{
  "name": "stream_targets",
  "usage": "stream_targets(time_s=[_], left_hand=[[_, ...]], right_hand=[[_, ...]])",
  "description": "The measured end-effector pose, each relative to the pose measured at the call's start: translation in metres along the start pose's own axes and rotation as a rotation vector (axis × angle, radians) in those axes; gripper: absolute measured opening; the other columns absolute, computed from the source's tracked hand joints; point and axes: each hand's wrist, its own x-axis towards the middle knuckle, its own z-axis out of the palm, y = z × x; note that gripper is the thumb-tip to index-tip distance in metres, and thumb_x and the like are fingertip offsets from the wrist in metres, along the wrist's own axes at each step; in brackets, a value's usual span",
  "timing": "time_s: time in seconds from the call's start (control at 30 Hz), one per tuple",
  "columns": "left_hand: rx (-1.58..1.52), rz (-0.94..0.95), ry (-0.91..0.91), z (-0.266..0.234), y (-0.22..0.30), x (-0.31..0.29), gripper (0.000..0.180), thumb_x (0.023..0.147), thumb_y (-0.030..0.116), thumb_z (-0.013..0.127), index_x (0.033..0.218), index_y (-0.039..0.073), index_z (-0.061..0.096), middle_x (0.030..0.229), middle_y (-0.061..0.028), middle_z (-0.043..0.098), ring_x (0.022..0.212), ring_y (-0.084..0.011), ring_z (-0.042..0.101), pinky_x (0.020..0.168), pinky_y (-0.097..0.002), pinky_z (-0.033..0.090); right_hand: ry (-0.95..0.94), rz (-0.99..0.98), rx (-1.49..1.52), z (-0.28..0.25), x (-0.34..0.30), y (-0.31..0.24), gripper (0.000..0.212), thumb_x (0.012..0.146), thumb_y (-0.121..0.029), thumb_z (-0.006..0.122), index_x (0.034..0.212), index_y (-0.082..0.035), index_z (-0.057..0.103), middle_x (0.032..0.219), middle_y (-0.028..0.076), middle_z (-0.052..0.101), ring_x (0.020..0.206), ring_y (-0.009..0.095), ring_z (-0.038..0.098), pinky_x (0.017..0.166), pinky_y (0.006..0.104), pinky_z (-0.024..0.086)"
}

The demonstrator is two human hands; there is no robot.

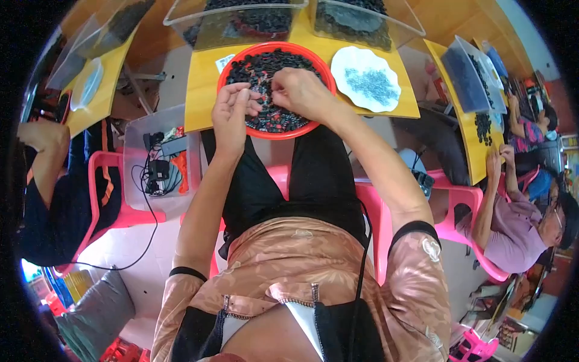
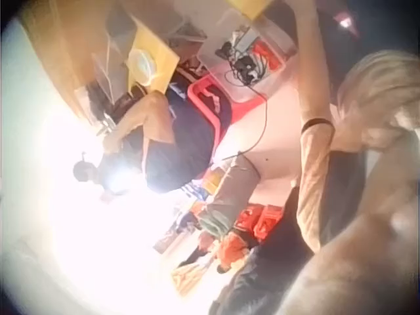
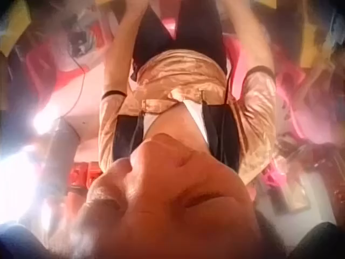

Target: The person assembles small plastic components by hand, repeatedly picking pieces from a tray and connecting them together.

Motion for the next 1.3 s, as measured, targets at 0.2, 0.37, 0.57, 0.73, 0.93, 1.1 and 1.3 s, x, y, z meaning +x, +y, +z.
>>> stream_targets(time_s=[0.2, 0.37, 0.57, 0.73, 0.93, 1.1, 1.3], left_hand=[[0.025, 0.024, -0.027, -0.004, 0.0, -0.005, 0.015, 0.095, 0.011, 0.049, 0.105, 0.001, 0.052, 0.085, -0.0096, 0.063, 0.067, -0.0097, 0.058, 0.06, -0.0207, 0.045], [0.015, 0.105, -0.033, -0.006, -0.007, 0.0, 0.015, 0.094, 0.012, 0.05, 0.104, 0.0, 0.054, 0.083, -0.008, 0.063, 0.067, -0.0098, 0.058, 0.061, -0.021, 0.047], [0.113, 0.158, -0.063, -0.013, -0.015, 0.002, 0.017, 0.094, 0.013, 0.051, 0.105, 0.0, 0.055, 0.085, -0.0067, 0.063, 0.07, -0.0093, 0.06, 0.064, -0.0207, 0.048], [0.151, 0.163, -0.046, -0.014, -0.017, -0.002, 0.019, 0.093, 0.01, 0.051, 0.109, 0.0, 0.052, 0.086, -0.0078, 0.063, 0.07, -0.0096, 0.061, 0.063, -0.021, 0.049], [0.085, 0.115, -0.023, -0.005, -0.002, -0.007, 0.015, 0.091, 0.003, 0.049, 0.105, 0.0, 0.046, 0.079, -0.0077, 0.059, 0.065, -0.0105, 0.056, 0.059, -0.0244, 0.047], [0.108, 0.174, -0.023, -0.011, -0.003, 0.0, 0.018, 0.091, 0.002, 0.045, 0.108, -0.002, 0.041, 0.08, -0.0095, 0.058, 0.068, -0.0126, 0.058, 0.062, -0.0248, 0.048], [0.002, 0.145, -0.069, -0.009, -0.01, 0.004, 0.02, 0.092, 0.005, 0.048, 0.11, 0.001, 0.045, 0.091, -0.012, 0.062, 0.076, -0.0141, 0.061, 0.068, -0.024, 0.049]], right_hand=[[0.145, 0.384, 0.486, -0.033, -0.031, -0.04, 0.007, 0.08, -0.004, 0.065, 0.081, 0.001, 0.06, 0.071, 0.003, 0.063, 0.063, 0.006, 0.059, 0.057, 0.0194, 0.046], [0.228, 0.558, 0.627, -0.043, -0.083, -0.065, 0.015, 0.084, -0.003, 0.063, 0.097, 0.003, 0.065, 0.08, 0.003, 0.065, 0.071, 0.007, 0.061, 0.064, 0.0198, 0.048], [0.404, 0.69, 0.695, -0.059, -0.145, -0.086, 0.019, 0.083, 0.0, 0.063, 0.101, 0.005, 0.065, 0.088, 0.008, 0.067, 0.074, 0.012, 0.063, 0.069, 0.023, 0.051], [0.5, 0.739, 0.691, -0.071, -0.165, -0.09, 0.02, 0.083, 0.0, 0.064, 0.102, 0.004, 0.065, 0.089, 0.01, 0.067, 0.073, 0.013, 0.064, 0.069, 0.0244, 0.051], [0.515, 0.692, 0.668, -0.082, -0.168, -0.109, 0.021, 0.083, -0.001, 0.065, 0.103, 0.004, 0.064, 0.09, 0.01, 0.067, 0.073, 0.013, 0.062, 0.069, 0.0231, 0.05], [0.503, 0.702, 0.649, -0.081, -0.171, -0.109, 0.02, 0.085, -0.001, 0.063, 0.104, 0.004, 0.064, 0.091, 0.01, 0.067, 0.075, 0.013, 0.063, 0.071, 0.0237, 0.05], [0.483, 0.769, 0.682, -0.061, -0.176, -0.096, 0.018, 0.085, 0.0, 0.062, 0.101, 0.003, 0.066, 0.09, 0.009, 0.068, 0.076, 0.013, 0.063, 0.071, 0.0235, 0.05]])
